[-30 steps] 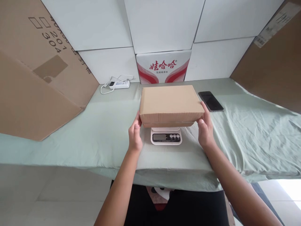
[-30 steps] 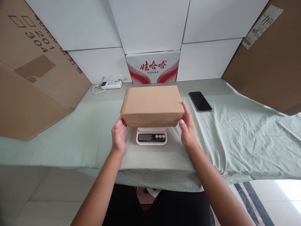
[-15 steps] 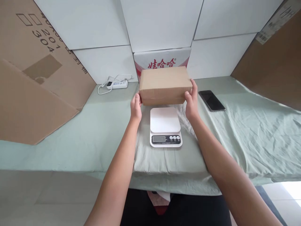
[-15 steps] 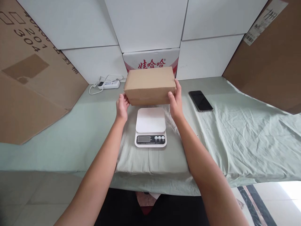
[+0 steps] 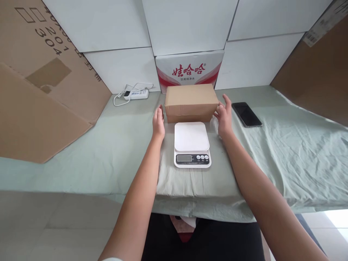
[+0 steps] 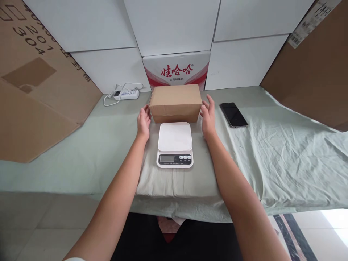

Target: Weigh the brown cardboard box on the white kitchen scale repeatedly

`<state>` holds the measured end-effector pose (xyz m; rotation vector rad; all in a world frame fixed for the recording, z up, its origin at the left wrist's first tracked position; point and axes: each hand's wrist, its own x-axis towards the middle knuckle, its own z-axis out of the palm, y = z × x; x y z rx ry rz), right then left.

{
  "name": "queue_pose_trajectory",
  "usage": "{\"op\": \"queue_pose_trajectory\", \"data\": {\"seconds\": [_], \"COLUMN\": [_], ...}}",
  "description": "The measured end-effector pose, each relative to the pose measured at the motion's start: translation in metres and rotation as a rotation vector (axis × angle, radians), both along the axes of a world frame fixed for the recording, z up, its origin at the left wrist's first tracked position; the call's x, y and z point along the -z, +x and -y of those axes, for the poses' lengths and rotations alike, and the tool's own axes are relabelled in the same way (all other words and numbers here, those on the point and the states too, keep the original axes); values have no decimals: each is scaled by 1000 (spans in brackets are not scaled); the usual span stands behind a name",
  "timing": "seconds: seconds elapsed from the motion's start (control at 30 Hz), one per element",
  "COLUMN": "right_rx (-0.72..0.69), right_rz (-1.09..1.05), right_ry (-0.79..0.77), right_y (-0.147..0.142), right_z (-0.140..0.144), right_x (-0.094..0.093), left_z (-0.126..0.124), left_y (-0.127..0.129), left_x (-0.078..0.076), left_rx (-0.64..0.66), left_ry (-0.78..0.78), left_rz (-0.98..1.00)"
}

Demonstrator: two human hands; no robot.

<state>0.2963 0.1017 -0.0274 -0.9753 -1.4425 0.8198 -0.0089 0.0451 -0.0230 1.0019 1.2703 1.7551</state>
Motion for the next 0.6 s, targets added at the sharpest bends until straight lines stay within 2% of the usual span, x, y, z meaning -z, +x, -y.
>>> {"op": "queue_pose_trajectory", "data": {"seconds": [0.13, 0.27, 0.37, 0.6], "right_rx": [11, -40, -70, -91], "right_rz": [-58, -65, -53, -63], "right_ry": [-39, -89, -89, -63], "right_y": [7, -3, -9, -7], "right_z": [2, 4, 4, -2], "right_x": [2, 3, 3, 2], "left_z": [3, 6, 9, 10], "left_y": [-3, 4, 8, 9], "left_x": [-3, -4, -3, -4], "left_rx": [-8, 64, 101, 101], "left_ry": [-24, -5, 23, 38], "left_rz": [17, -4, -34, -34]}}
